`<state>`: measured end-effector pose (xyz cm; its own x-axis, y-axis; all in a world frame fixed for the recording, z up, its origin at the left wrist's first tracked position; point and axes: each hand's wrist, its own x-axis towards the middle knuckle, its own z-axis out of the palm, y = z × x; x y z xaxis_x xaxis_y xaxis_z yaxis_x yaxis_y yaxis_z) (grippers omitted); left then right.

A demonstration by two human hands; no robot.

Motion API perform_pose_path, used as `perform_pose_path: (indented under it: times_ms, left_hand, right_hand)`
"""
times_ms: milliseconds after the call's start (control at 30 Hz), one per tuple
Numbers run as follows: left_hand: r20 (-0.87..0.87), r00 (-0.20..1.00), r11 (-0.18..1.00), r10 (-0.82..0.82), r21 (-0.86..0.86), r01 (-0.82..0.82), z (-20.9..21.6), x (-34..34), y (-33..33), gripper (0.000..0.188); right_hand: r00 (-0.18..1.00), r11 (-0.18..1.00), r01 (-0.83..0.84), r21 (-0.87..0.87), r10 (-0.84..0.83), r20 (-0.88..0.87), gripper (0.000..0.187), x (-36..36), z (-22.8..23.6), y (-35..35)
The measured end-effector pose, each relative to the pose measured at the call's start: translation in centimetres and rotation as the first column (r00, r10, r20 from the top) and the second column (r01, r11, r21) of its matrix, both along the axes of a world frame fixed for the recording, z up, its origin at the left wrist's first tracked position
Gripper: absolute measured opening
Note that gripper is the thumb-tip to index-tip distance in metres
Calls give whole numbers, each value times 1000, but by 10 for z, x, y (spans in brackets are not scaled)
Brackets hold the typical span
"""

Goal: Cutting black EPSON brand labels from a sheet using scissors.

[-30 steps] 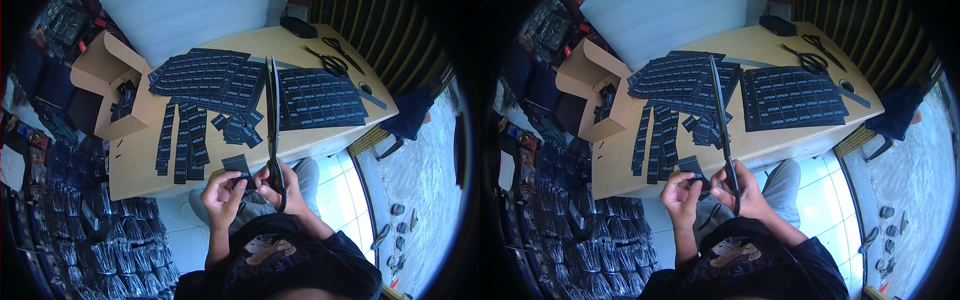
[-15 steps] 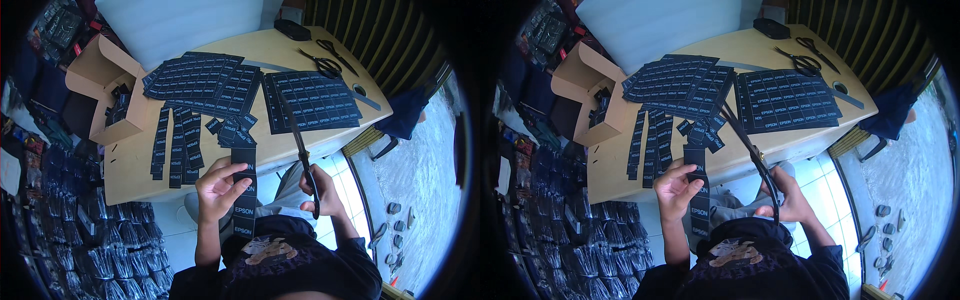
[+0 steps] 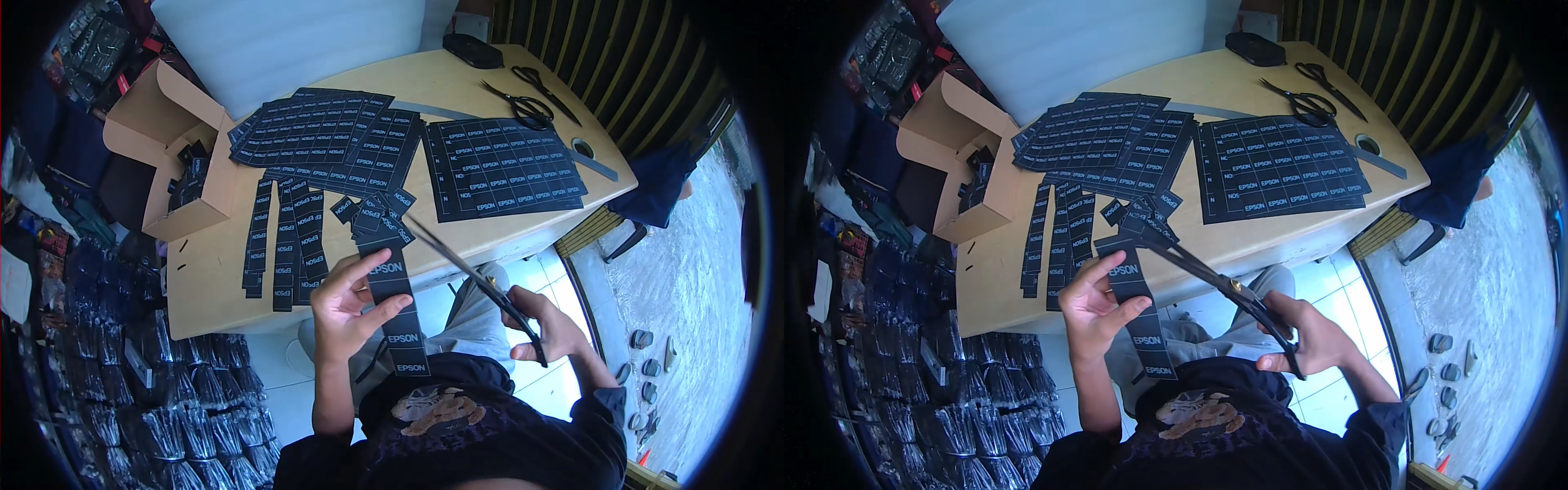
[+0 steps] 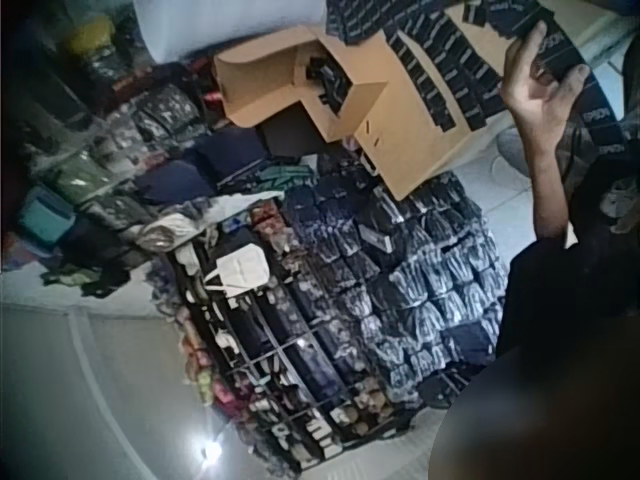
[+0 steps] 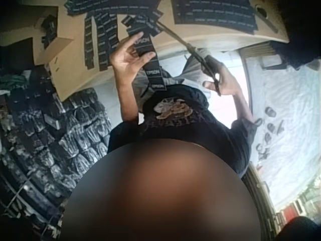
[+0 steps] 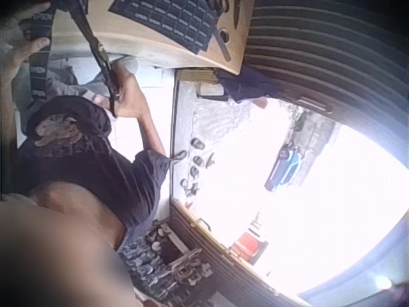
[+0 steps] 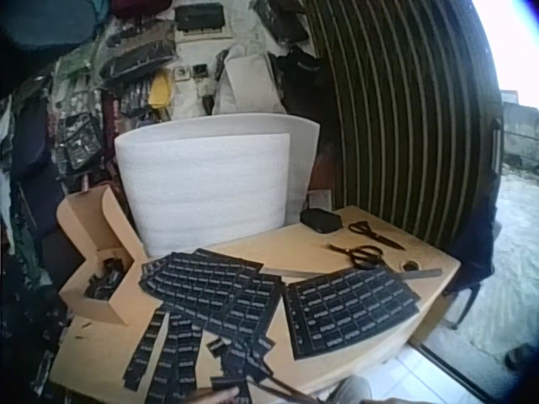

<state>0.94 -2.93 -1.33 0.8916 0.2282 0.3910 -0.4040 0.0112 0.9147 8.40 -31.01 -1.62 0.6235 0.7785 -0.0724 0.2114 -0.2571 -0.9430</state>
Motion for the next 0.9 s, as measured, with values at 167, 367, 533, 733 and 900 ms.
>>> perform_pose_path:
  times_ms: [167, 367, 533, 733, 900]
  left_hand:
    - [-71, 996, 999, -49, 9, 50, 2, -3, 17, 55]
    - [-211, 955, 973, -208, 58, 224, 4, -2, 21, 58]
    - [-281, 904, 935, -323, 51, 350, 8, -2, 19, 58]
    - [-338, 863, 900, -377, 88, 428, 9, -2, 20, 57]
    - [-342, 856, 893, -389, 90, 442, 8, 0, 19, 57]
  right_hand:
    - [973, 947, -229, -225, 229, -28, 79, 15, 9, -27]
    - [874, 852, -483, -202, 482, -55, 68, 29, 15, -27]
    - [838, 814, -546, -200, 536, -106, 70, 34, 19, -20]
    - [804, 787, -590, -180, 556, -209, 70, 39, 22, -15]
    - [787, 763, -615, -198, 576, -221, 66, 41, 22, -13]
